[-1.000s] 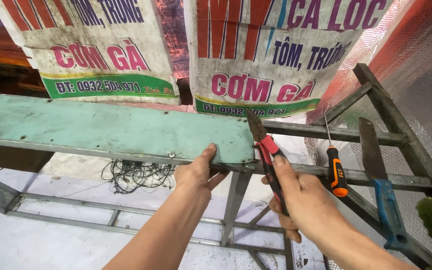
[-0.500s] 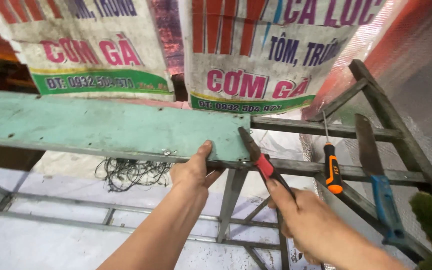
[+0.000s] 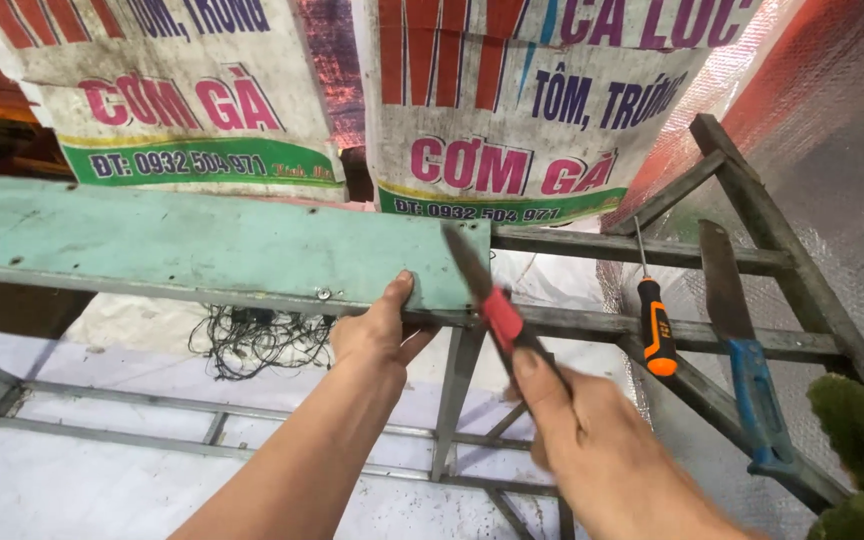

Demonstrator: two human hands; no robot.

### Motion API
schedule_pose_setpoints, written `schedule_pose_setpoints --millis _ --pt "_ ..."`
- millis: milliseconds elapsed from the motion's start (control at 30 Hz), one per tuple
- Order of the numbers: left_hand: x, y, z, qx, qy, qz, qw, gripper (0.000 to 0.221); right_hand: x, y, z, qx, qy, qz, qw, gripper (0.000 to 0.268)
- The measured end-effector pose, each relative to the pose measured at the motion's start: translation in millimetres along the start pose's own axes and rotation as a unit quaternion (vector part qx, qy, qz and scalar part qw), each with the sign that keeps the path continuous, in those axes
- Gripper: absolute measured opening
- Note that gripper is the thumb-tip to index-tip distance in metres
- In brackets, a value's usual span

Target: Using a screwdriver and pliers to punch holes and manipulate a plate on a metal frame.

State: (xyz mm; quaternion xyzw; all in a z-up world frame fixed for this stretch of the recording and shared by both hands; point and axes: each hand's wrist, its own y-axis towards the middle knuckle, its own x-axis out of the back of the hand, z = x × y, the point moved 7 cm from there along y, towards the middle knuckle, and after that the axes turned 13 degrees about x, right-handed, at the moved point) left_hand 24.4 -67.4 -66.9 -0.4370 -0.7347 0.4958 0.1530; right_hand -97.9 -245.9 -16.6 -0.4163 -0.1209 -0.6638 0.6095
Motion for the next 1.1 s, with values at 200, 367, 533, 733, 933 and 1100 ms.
schedule_pose_setpoints --millis 200,367,533,733,933,1100 --pt "1.4 2.4 2.0 0.007 0.031 0.000 0.999 0.079 -12.8 11.8 -23.2 -0.026 0.028 0.055 0.998 0.058" --pt "-0.4 5.2 3.2 0.008 0.037 -0.004 0.999 0.068 18.2 -9.0 23.9 -0.010 0.014 0.046 0.999 0.054" --pt "-24.6 -10.4 13.0 0.067 -0.068 0.080 0.992 0.047 25.1 -5.2 20.6 -0.002 0.010 0.028 1.000 0.050" --pt "-45.0 -19.5 28.0 0.092 -0.049 0.100 0.990 0.041 37.1 1.1 18.5 0.009 -0.003 0.009 1.000 0.045" --pt "-47.9 -2.9 39.8 0.089 -0.018 0.097 0.991 0.046 40.1 3.6 12.4 0.025 -0.020 -0.003 0.999 0.041" --pt "-47.6 14.2 49.8 0.086 0.005 0.095 0.992 0.050 55.4 2.5 14.0 0.041 -0.035 -0.012 0.998 0.038"
